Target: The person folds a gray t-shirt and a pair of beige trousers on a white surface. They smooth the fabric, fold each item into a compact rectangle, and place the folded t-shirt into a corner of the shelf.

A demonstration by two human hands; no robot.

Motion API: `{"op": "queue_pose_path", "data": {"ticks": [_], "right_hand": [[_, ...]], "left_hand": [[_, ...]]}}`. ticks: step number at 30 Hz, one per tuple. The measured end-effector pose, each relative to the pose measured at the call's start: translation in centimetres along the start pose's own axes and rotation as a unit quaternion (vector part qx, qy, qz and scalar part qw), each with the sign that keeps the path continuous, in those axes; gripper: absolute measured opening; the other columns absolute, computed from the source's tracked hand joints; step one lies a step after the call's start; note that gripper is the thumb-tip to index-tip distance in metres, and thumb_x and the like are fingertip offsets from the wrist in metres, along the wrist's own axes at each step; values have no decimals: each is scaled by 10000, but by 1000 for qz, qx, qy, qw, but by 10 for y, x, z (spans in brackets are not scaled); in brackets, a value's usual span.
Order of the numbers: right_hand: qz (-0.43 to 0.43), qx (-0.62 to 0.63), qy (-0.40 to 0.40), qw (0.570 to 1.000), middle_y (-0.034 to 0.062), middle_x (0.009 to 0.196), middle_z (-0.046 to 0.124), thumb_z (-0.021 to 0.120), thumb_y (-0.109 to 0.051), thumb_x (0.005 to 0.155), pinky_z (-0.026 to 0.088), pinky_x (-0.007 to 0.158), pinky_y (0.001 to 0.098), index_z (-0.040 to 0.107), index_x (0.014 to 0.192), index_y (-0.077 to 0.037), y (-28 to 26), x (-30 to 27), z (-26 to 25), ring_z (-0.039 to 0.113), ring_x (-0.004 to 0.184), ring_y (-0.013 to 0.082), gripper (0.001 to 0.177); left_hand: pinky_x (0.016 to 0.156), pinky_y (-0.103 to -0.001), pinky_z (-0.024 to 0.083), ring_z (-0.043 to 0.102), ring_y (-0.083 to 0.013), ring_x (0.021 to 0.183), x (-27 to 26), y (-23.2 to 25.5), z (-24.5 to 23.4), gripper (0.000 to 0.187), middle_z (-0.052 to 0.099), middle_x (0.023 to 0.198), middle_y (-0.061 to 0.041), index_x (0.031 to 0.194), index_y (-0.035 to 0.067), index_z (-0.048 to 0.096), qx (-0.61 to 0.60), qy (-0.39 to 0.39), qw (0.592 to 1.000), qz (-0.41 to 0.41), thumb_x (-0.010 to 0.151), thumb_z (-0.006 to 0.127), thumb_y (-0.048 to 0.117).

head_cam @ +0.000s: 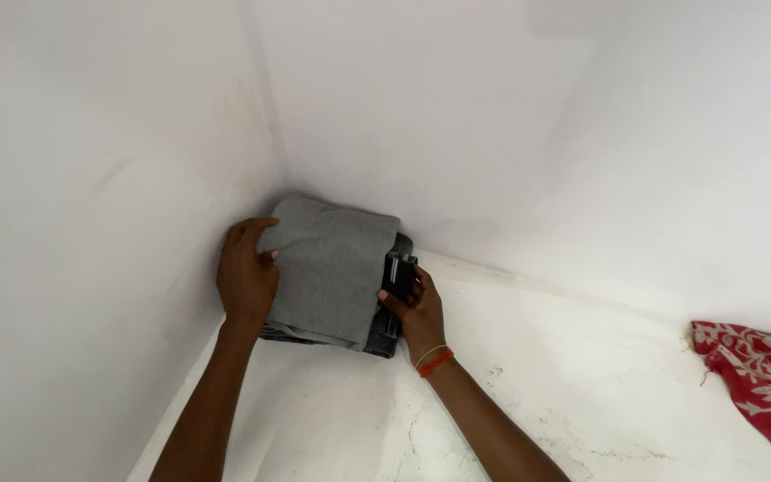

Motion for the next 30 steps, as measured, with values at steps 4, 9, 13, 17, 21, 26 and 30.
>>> {"op": "queue_pose_path", "data": {"ticks": [4,9,13,17,21,26,30], "right_hand": [[38,-43,7,998,119,1361,625,813,-50,753,555,1066,343,420,1496,-74,0,7,-6,632,1233,230,841],[-40,-199,49,978,129,1445,518,803,-150,822,479,1114,393,374,1509,-92,-26,-1,-9,529,1327,260,813],[-315,-352,65,879,220,1575,386,702,-226,948,337,1196,484,347,1545,-19,-92,-28,21,326,1489,364,725],[-361,-531,-65,763,203,1676,302,567,-333,1034,235,1273,473,293,1579,8,-80,-1,88,206,1589,369,699],[-277,-644,-118,703,221,1691,174,424,-588,1015,135,1272,470,169,1597,27,-34,42,100,115,1582,341,884],[-239,-646,-115,716,216,1690,145,360,-739,965,98,1265,462,126,1606,27,-13,53,87,101,1576,328,1026],[-224,-650,-93,720,200,1689,160,374,-725,961,88,1265,466,148,1605,6,-20,51,85,119,1577,316,1000]], "left_hand": [[933,-433,543,636,-303,1183,-13,-20,15,416,600,1414,-130,1367,128,632,96,-31,995,-18,952,643,100],[1018,-470,502,600,-338,1254,-16,-35,29,419,589,1430,-159,1398,72,604,149,-46,988,7,988,579,161],[1127,-518,414,516,-388,1366,-10,-2,39,391,541,1496,-206,1392,18,591,161,1,977,138,1024,544,138],[1204,-513,333,369,-384,1512,6,27,71,478,423,1619,-177,1511,64,470,103,-28,960,259,1050,481,187],[1231,-502,178,197,-329,1541,11,2,123,635,220,1678,-123,1616,178,260,184,-162,942,228,1043,371,426],[1241,-499,132,147,-319,1551,19,-20,124,710,151,1703,-118,1625,196,207,216,-167,942,192,1037,325,575],[1242,-514,161,216,-340,1538,8,-6,112,667,243,1674,-152,1611,173,307,228,-111,944,209,1052,341,535]]}}
Point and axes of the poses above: each hand's wrist, its own x-axis towards the middle knuckle, its own z-axis out of the palm, y = z × x, the point moved 10 cm from there along x, towards the middle knuckle
